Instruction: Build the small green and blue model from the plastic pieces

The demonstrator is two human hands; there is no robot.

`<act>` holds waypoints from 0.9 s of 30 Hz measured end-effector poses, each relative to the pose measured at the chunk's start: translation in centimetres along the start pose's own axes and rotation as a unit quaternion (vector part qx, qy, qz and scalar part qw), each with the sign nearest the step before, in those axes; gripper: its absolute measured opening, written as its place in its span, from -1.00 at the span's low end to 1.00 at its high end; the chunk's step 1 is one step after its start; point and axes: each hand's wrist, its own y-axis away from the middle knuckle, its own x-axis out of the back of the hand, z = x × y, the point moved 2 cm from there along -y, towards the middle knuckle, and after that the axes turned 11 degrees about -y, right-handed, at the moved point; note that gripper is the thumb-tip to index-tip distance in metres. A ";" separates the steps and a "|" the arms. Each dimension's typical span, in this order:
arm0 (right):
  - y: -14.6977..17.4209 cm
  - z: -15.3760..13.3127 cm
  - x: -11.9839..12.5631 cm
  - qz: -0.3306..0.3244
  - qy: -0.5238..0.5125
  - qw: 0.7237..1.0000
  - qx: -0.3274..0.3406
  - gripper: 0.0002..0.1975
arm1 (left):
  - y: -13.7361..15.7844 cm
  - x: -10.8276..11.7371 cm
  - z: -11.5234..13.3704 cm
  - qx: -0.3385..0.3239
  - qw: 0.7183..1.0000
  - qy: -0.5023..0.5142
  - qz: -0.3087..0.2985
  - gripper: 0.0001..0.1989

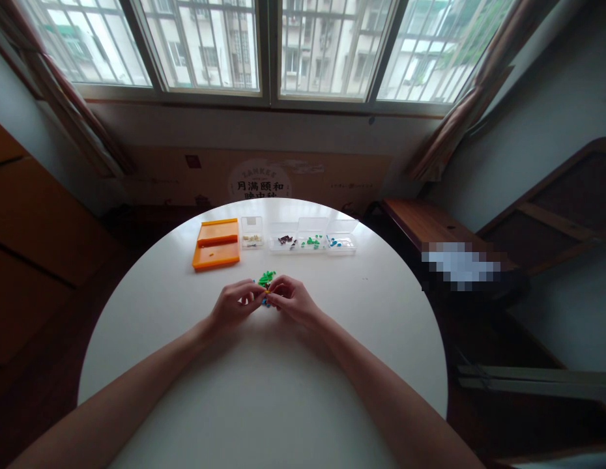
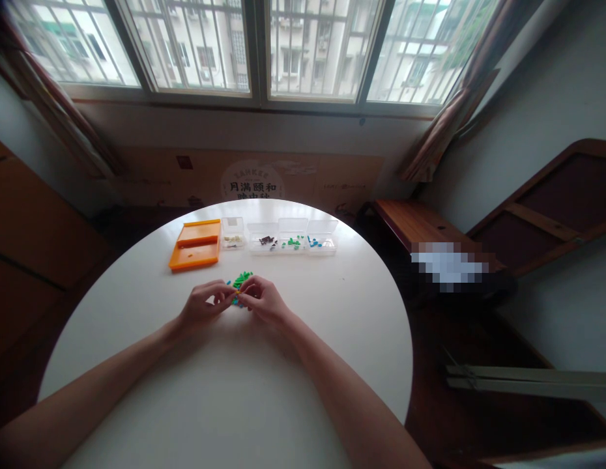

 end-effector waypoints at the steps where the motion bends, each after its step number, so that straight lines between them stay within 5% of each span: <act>1: 0.0 0.0 0.0 0.000 0.001 1.000 0.000 -0.75 | 0.0 0.0 0.0 -0.001 1.000 0.001 -0.001 -0.93; 27: -0.1 -0.2 -0.2 0.009 0.005 1.000 -0.006 -0.73 | -0.1 0.0 0.1 0.003 1.000 -0.001 0.000 -0.92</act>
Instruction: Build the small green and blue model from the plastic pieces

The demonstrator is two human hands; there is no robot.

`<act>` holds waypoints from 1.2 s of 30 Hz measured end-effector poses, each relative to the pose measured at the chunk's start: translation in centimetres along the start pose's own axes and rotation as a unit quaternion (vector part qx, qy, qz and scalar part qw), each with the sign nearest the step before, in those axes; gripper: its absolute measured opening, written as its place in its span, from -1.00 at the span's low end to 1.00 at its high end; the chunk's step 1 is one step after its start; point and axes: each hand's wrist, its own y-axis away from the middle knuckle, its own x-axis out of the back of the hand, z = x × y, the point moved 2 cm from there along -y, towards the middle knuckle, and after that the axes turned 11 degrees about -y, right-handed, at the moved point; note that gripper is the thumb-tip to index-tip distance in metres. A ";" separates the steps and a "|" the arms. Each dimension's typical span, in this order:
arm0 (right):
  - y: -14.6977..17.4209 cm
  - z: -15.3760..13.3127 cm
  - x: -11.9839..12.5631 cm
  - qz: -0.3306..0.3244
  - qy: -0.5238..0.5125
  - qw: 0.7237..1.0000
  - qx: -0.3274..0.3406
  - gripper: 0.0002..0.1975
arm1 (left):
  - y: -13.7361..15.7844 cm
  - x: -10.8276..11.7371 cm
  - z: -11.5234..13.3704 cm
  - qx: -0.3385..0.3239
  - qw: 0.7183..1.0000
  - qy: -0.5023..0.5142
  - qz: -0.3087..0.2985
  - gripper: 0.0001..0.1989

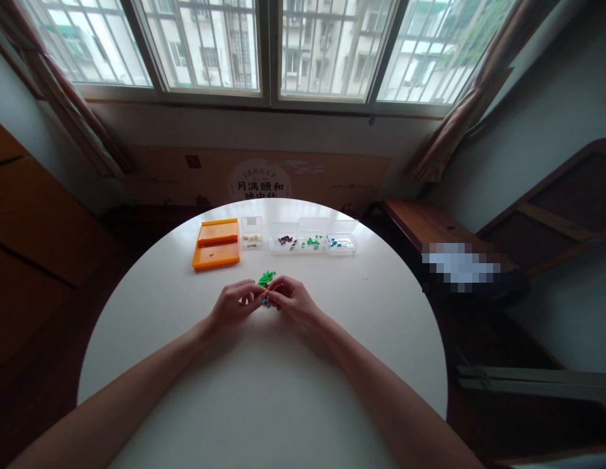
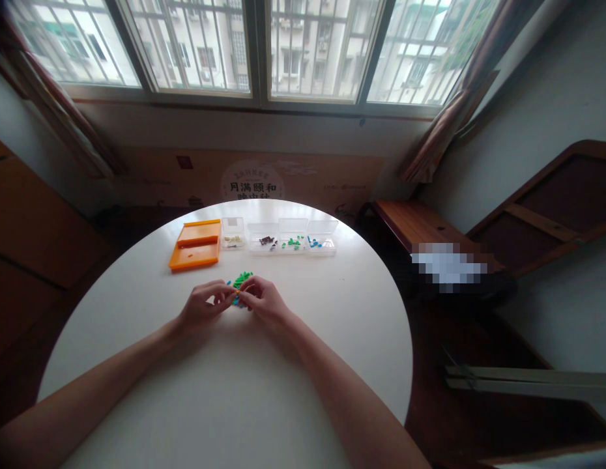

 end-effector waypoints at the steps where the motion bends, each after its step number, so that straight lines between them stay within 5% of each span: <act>1: 0.0 0.1 0.0 0.001 -0.001 1.000 0.001 -0.73 | 0.0 0.0 0.0 0.000 1.000 -0.001 0.000 -0.91; 13: 0.1 -0.1 0.1 0.005 -0.014 1.000 -0.017 -0.68 | 0.0 0.1 0.1 0.016 1.000 0.006 -0.004 -0.90; 17: 0.1 -0.2 0.0 0.009 -0.024 0.999 -0.020 -0.64 | -0.4 0.3 -0.5 0.115 0.990 0.084 0.020 -0.86; 19: 0.2 -0.3 -0.1 0.010 -0.028 0.999 -0.023 -0.65 | -0.7 0.7 -1.7 0.226 0.956 0.174 0.063 -0.82; 22: 0.2 -0.4 -0.2 0.018 -0.027 0.999 -0.032 -0.65 | -1.1 1.8 -4.0 0.373 0.864 0.282 0.186 -0.77; 26: 0.2 -0.6 -0.3 0.020 -0.029 0.999 -0.033 -0.65 | -1.2 3.2 -6.6 0.467 0.747 0.388 0.271 -0.78; 31: 0.1 -0.4 -0.2 0.009 -0.029 0.999 -0.025 -0.67 | -1.2 3.8 -7.3 0.495 0.684 0.446 0.298 -0.93; 36: 0.2 -0.4 -0.2 0.009 -0.014 1.000 -0.020 -0.70 | -1.2 3.8 -7.3 0.512 0.666 0.452 0.299 -0.94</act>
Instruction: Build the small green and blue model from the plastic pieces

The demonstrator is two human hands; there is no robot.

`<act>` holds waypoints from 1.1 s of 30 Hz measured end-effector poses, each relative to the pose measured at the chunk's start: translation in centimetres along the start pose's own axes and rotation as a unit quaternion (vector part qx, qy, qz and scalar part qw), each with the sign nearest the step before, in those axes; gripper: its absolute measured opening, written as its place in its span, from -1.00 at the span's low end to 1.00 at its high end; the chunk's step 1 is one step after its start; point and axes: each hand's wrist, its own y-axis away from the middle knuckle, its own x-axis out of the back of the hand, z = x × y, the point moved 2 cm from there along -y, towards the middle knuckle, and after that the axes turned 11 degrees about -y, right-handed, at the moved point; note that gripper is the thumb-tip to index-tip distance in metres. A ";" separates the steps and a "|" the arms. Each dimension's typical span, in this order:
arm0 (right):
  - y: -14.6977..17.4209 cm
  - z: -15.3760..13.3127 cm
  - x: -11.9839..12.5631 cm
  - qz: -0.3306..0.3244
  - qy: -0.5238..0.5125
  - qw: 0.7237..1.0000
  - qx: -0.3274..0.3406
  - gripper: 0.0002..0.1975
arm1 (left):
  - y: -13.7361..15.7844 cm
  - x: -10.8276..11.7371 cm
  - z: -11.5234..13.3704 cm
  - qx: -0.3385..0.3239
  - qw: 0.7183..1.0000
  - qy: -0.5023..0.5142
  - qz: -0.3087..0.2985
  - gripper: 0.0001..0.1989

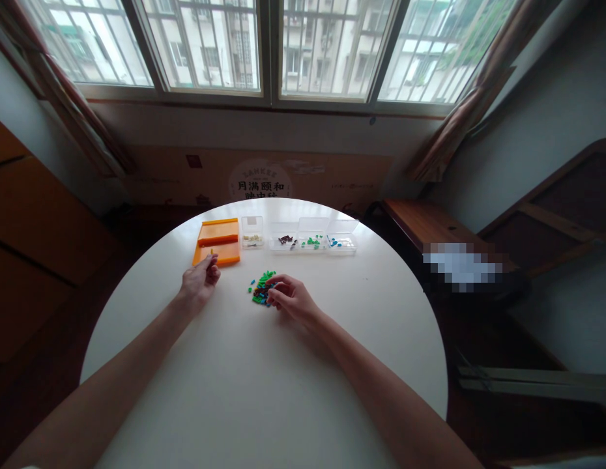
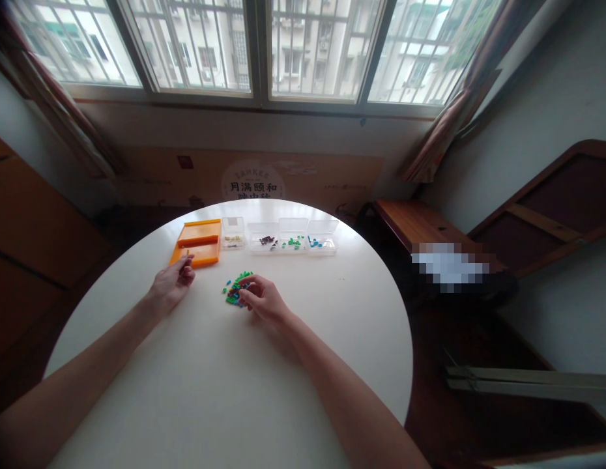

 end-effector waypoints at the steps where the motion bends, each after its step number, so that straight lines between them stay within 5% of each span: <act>1: 0.0 0.0 0.0 0.001 0.003 1.000 0.000 -0.70 | 0.0 0.0 0.0 -0.001 1.000 -0.006 -0.005 -0.94; 7: 0.0 0.2 0.0 0.000 0.011 1.000 -0.001 -0.72 | 0.2 -0.2 -0.4 -0.054 0.996 -0.069 -0.031 -0.89; 10: 0.0 0.1 0.0 0.003 0.013 1.000 -0.002 -0.74 | 1.4 -0.9 -1.0 -0.172 0.964 -0.193 -0.061 -0.79; 12: 0.0 0.0 0.0 0.006 0.018 1.000 -0.005 -0.74 | 2.7 -1.5 -1.5 -0.279 0.903 -0.311 -0.099 -0.79; 17: 0.0 0.1 -0.1 0.000 0.026 1.000 0.014 -0.75 | 5.9 -2.3 -2.9 -0.499 0.646 -0.513 -0.267 -0.81; 20: -0.1 0.3 0.4 0.035 0.036 0.998 0.049 -0.79 | 6.6 -2.2 -3.1 -0.543 0.572 -0.525 -0.322 -0.82; 26: -0.1 -0.5 2.5 0.185 0.245 0.941 0.144 -0.83 | 6.2 -2.1 -3.1 -0.533 0.600 -0.517 -0.299 -0.82; 33: 0.0 -0.3 2.6 0.152 0.383 0.902 0.132 -0.85 | 5.9 -2.0 -3.4 -0.517 0.615 -0.522 -0.287 -0.83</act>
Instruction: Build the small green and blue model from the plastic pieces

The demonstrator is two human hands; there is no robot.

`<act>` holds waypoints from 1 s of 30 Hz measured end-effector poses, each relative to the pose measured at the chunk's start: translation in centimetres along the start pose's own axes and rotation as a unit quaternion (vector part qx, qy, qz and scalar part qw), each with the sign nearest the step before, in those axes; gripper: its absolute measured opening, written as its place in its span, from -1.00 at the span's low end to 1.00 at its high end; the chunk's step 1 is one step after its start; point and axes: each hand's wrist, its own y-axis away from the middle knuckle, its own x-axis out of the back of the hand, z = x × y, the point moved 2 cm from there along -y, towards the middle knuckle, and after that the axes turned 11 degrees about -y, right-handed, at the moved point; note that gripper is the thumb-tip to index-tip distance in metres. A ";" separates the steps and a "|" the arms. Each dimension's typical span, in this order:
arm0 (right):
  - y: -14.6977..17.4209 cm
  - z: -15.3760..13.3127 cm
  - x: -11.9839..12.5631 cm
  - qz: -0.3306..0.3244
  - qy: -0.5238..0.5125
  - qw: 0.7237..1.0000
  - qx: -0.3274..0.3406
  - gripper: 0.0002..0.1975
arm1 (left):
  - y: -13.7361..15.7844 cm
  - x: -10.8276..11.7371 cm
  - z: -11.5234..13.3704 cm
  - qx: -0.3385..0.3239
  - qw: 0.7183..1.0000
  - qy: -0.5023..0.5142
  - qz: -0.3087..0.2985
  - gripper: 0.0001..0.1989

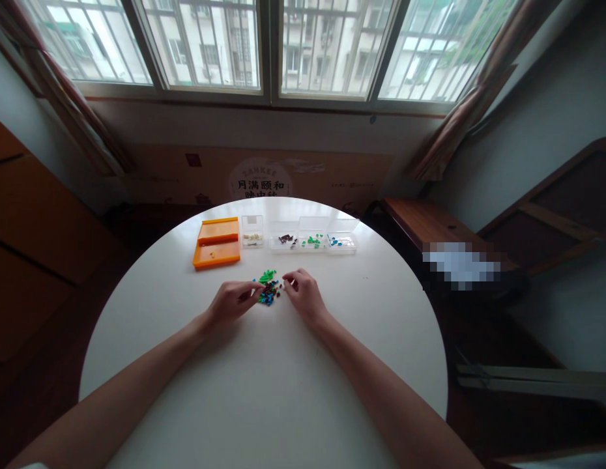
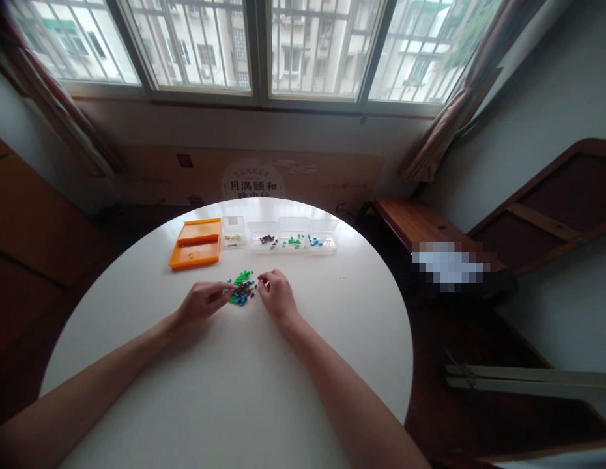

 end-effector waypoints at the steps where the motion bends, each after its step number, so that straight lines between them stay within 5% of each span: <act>1: 0.1 0.0 -0.1 -0.010 0.009 1.000 0.004 -0.85 | 0.0 0.0 0.0 0.001 1.000 0.000 0.000 -0.83; 23: 0.3 -0.5 -0.4 -0.039 0.086 0.995 0.031 -0.90 | 0.0 -0.2 0.0 0.002 1.000 -0.001 -0.017 -0.84; 30: 0.2 -0.9 -0.1 -0.023 0.021 0.999 0.029 -0.89 | 0.0 -0.1 0.0 -0.006 1.000 0.009 -0.016 -0.84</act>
